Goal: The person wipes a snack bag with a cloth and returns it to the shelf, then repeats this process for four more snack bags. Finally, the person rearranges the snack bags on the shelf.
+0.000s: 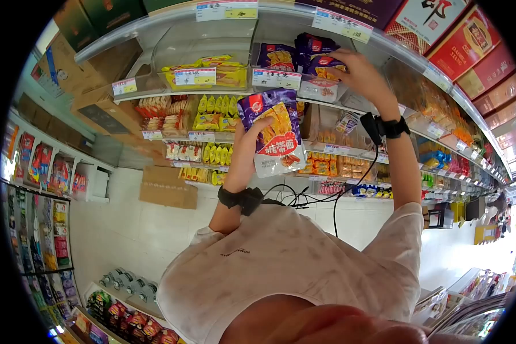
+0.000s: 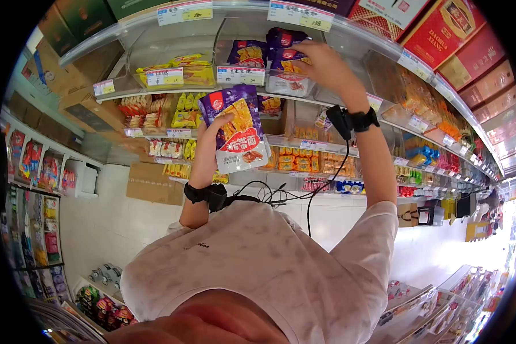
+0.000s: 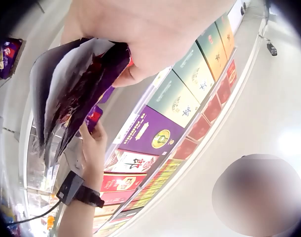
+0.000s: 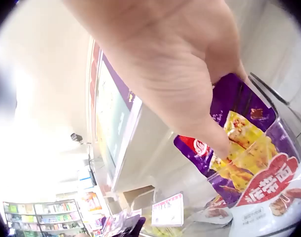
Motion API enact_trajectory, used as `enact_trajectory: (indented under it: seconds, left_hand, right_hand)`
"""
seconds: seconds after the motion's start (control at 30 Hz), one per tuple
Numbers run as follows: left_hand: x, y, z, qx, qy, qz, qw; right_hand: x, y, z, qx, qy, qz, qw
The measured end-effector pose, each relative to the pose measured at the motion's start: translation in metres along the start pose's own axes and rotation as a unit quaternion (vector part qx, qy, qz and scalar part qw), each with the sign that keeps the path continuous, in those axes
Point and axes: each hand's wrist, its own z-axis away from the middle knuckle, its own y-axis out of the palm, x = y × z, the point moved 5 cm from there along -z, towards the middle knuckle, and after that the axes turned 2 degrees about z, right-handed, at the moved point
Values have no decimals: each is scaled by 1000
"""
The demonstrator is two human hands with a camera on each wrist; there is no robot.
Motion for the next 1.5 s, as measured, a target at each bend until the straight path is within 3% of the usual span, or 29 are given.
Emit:
enact_trajectory:
  seconds: [0.07, 0.17, 0.27, 0.37, 0.47, 0.57, 0.6, 0.67, 0.73, 0.83, 0.87, 1.0, 1.1, 1.13, 1.27, 1.37, 1.4, 1.47, 1.5]
  left_hand:
    - [8, 2, -7, 32, -3, -43, 999]
    - [20, 11, -13, 32, 8, -92, 995]
    - [51, 4, -29, 44, -15, -130, 990]
    - [70, 14, -29, 84, -65, -140, 984]
    - [99, 24, -36, 139, -158, -139, 968]
    - [135, 36, -40, 206, -248, -148, 935]
    - [137, 49, -28, 234, -316, -91, 915]
    - [106, 91, 8, 212, -270, -105, 933]
    - [133, 94, 5, 266, -405, 18, 875]
    - [157, 82, 5, 308, -393, -108, 860]
    - [158, 83, 6, 382, -332, -140, 851]
    - [150, 82, 14, 435, -295, -144, 838]
    - [149, 78, 17, 344, -361, -109, 860]
    - [159, 71, 13, 337, -372, -37, 864]
    - [159, 64, 14, 298, -419, -50, 856]
    - [150, 54, 12, 310, -377, -63, 871]
    - [140, 57, 14, 276, -411, -65, 866]
    - [126, 56, 10, 251, -352, -73, 899]
    - [120, 53, 8, 236, -323, -76, 913]
  right_hand:
    - [27, -18, 17, -19, 44, 32, 998]
    - [66, -50, 63, -210, -50, 81, 973]
    - [78, -67, 115, -291, -41, 55, 954]
    - [60, -73, 177, -326, 181, -165, 913]
    - [50, -60, 202, -243, 246, -309, 886]
    - [36, -15, 220, -119, 328, -325, 879]
    - [32, -1, 225, -108, 337, -330, 875]
    - [16, 23, 244, -150, 350, -360, 851]
    - [11, 42, 263, -167, 376, -385, 826]
    - [18, 43, 271, -153, 367, -361, 844]
    - [18, 45, 274, -149, 371, -371, 838]
    - [23, 44, 275, -163, 354, -384, 837]
    - [18, 58, 276, -157, 358, -403, 828]
    - [21, 62, 274, -154, 344, -397, 837]
    - [34, 65, 253, -129, 281, -380, 872]
    - [36, 65, 234, -128, 238, -358, 894]
    - [39, 64, 227, -130, 243, -345, 897]
    - [39, 66, 218, -163, 233, -290, 914]
    - [35, 77, 219, -168, 259, -324, 894]
